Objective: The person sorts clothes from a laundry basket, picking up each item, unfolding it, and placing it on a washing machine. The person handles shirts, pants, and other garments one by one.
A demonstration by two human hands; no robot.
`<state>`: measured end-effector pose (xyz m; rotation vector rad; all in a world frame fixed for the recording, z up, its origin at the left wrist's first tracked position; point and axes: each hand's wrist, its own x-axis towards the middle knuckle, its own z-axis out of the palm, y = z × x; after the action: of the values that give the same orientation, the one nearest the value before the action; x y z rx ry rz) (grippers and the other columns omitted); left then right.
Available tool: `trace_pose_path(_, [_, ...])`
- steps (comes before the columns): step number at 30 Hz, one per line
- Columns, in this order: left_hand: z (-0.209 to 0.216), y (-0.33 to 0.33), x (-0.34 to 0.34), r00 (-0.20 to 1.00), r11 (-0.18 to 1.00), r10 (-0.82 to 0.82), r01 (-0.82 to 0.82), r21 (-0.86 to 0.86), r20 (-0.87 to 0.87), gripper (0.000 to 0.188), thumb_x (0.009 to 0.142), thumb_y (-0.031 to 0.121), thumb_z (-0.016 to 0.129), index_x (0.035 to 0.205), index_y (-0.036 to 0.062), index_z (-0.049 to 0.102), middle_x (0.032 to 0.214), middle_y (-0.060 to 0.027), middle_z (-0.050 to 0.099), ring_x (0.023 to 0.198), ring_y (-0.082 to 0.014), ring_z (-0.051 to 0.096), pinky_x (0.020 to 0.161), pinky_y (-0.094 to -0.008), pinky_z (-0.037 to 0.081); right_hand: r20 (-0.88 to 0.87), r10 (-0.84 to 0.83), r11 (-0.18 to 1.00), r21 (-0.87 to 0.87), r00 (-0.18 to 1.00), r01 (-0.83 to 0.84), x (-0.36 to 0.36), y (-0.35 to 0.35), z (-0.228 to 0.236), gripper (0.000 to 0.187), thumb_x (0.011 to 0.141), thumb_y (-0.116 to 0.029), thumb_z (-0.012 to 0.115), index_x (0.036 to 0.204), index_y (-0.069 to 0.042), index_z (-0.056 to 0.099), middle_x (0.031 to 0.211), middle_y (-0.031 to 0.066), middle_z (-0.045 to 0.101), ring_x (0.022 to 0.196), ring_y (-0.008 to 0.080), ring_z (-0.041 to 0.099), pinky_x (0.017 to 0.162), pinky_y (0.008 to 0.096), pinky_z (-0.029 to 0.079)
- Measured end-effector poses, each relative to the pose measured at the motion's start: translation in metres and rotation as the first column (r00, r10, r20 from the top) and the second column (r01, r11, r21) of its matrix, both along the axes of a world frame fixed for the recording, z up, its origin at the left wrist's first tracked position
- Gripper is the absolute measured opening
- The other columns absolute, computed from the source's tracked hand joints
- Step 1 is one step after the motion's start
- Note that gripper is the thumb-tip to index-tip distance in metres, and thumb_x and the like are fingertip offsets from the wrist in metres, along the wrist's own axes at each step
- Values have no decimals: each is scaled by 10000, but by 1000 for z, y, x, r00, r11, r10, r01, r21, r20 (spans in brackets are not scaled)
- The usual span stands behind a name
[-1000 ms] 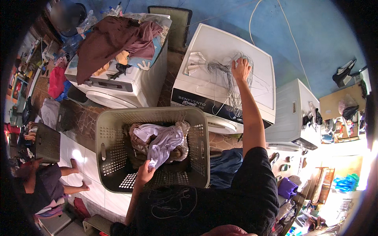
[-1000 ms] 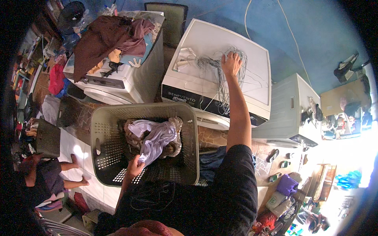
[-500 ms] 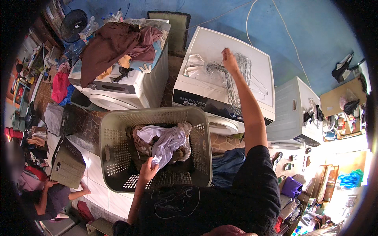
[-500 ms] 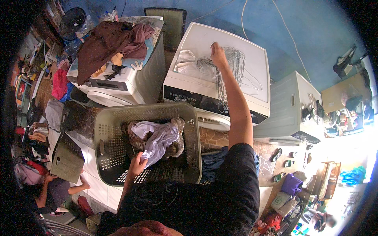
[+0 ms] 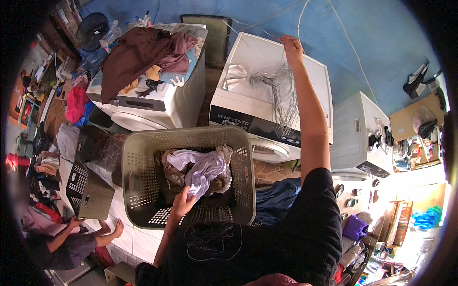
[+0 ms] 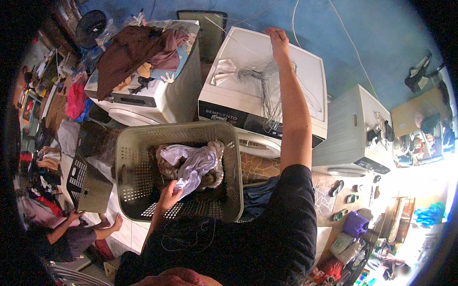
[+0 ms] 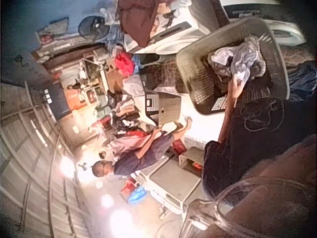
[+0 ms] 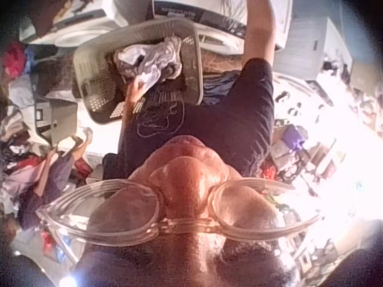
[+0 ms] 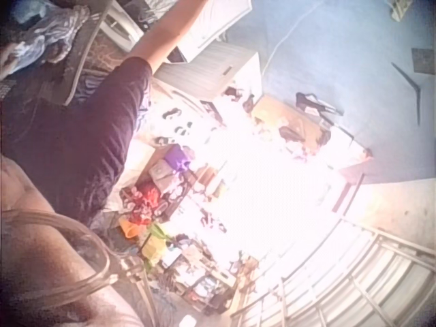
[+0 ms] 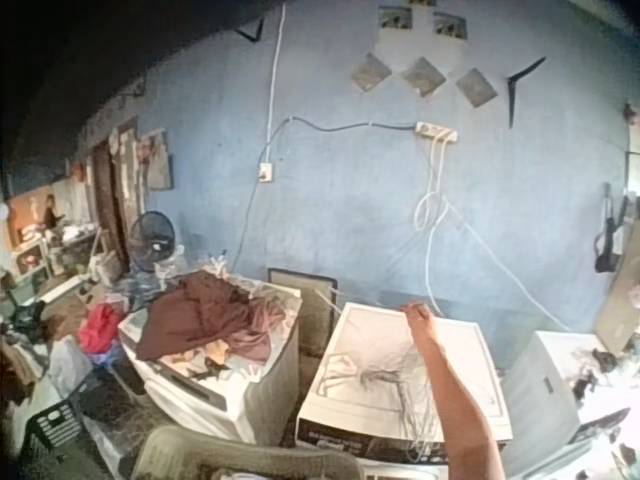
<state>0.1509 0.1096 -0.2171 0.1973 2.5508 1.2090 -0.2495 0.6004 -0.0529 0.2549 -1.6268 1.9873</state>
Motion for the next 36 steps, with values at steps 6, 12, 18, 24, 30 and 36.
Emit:
trace_pose_path(6, [15, -5, -15, 999, 999, 22, -24, -41, -32, 416, 754, 173, 605, 1106, 15, 449, 835, -227, 588, 757, -352, 599, 625, -390, 470, -36, -21, 1000, 16, 999, 21, 28, -67, 39, 231, 903, -185, 431, 972, 18, 519, 690, 63, 546, 603, 112, 500, 537, 226, 384])
trace_pose_path(12, [72, -11, -85, 956, 946, 250, -207, 249, -152, 393, 825, 212, 554, 1105, -52, 469, 964, -187, 576, 844, -219, 559, 760, -284, 422, 431, 258, 952, 40, 865, -304, 118, -158, 30, 312, 887, -263, 461, 933, 19, 585, 589, -42, 363, 525, 65, 315, 521, 214, 311])
trace_pose_path(18, [141, 2, -114, 971, 852, 226, -238, 466, 82, 431, 876, 282, 469, 1148, -52, 462, 1126, -144, 529, 1023, -191, 492, 883, -279, 360, 159, 482, 768, -551, 862, -327, 236, -223, -14, 173, 867, -197, 511, 900, -31, 546, 590, -54, 340, 553, 59, 324, 609, 243, 323])
trace_pose_path(24, [174, 12, -116, 948, 660, 176, -315, 682, 267, 392, 882, 243, 486, 1166, -26, 455, 1064, -63, 533, 970, -103, 493, 828, -220, 405, -157, 509, 566, -680, 846, -467, 285, -254, -57, 143, 864, -187, 520, 840, -47, 529, 585, -43, 325, 555, 76, 302, 579, 237, 293])
trace_pose_path(30, [198, -19, -120, 914, 523, 132, -392, 757, 383, 319, 861, 222, 517, 1077, -12, 513, 966, -45, 574, 871, -107, 546, 774, -249, 463, 172, 458, 811, -483, 872, -330, 303, -262, -70, 104, 838, -117, 553, 841, -23, 597, 585, -40, 402, 529, 51, 312, 507, 229, 278])
trace_pose_path(36, [187, -73, -143, 736, 957, 204, -290, -28, -646, 242, 851, 207, 517, 944, -12, 555, 789, -130, 540, 676, -231, 565, 613, -337, 454, 83, 12, 898, 438, 996, -48, 329, -258, -28, 154, 814, -142, 592, 897, -17, 627, 738, 39, 609, 622, 88, 521, 548, 236, 408])
